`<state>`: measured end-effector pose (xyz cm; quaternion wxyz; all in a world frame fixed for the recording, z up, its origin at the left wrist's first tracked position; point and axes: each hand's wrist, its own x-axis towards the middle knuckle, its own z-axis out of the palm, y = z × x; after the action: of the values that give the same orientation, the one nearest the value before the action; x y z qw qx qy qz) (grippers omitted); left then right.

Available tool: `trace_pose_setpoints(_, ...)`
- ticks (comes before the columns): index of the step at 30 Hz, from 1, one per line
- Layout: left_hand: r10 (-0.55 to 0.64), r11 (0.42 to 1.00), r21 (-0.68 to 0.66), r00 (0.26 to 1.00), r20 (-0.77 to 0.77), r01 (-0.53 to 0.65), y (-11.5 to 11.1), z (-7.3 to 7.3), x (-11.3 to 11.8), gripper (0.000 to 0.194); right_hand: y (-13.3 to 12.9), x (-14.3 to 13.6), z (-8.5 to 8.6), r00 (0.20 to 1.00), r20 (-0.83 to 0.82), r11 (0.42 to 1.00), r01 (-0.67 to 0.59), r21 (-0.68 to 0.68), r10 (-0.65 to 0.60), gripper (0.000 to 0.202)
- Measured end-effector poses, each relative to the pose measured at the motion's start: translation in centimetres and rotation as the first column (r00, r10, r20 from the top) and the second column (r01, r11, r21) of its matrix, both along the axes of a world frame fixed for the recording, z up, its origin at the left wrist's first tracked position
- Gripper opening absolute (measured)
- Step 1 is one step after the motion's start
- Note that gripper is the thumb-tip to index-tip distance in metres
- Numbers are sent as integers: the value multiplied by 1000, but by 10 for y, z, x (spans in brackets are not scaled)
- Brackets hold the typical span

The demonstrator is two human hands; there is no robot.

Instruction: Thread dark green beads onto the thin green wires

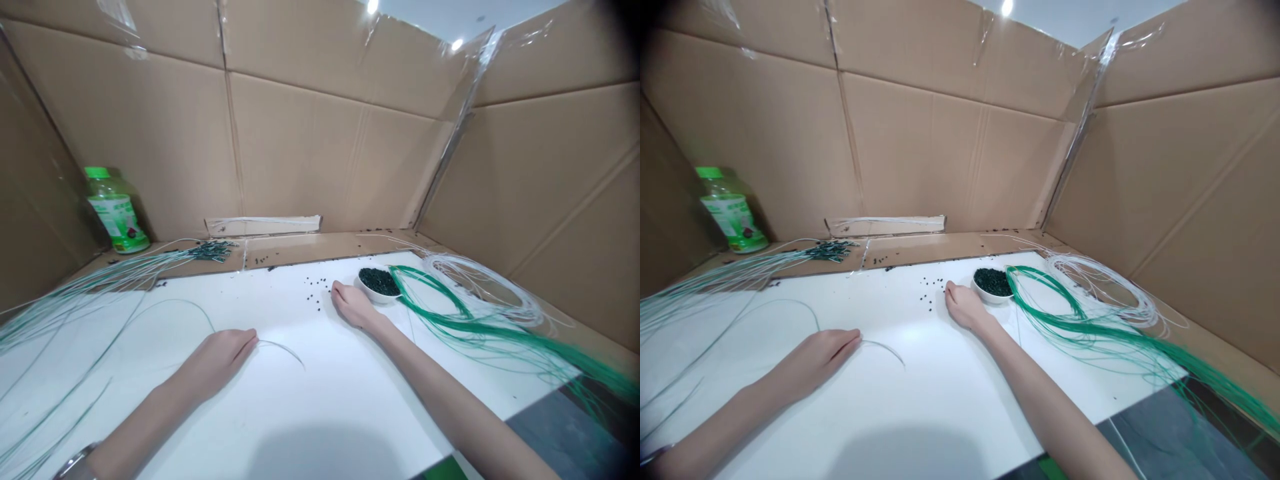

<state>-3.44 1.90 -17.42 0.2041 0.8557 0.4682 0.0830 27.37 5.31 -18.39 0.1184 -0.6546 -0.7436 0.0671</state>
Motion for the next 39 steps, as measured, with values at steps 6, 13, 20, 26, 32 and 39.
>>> trace_pose_setpoints(6,-4,1000,-10,1000,-8,4,-1,-1,-1,41,1,6,2,997,-57,999,-45,11,46,26)
trace_pose_setpoints(13,-3,1000,23,1000,2,3,-1,-1,-1,41,-3,5,7,994,-80,997,-65,51,69,24)
trace_pose_setpoints(20,-8,1000,18,1000,-1,8,-1,-2,-2,41,-5,16,44,997,-55,973,72,220,-61,24)
trace_pose_setpoints(26,-4,1000,-9,1000,-10,4,-1,1,0,41,-7,62,71,961,62,960,263,102,-270,24)
trace_pose_setpoints(32,9,1000,-24,1000,-9,-9,-3,5,3,40,-1,81,59,953,160,946,283,-157,-259,24)
trace_pose_setpoints(39,1,1000,-12,1000,17,-1,-4,5,2,40,4,78,54,959,165,951,258,-173,-230,24)
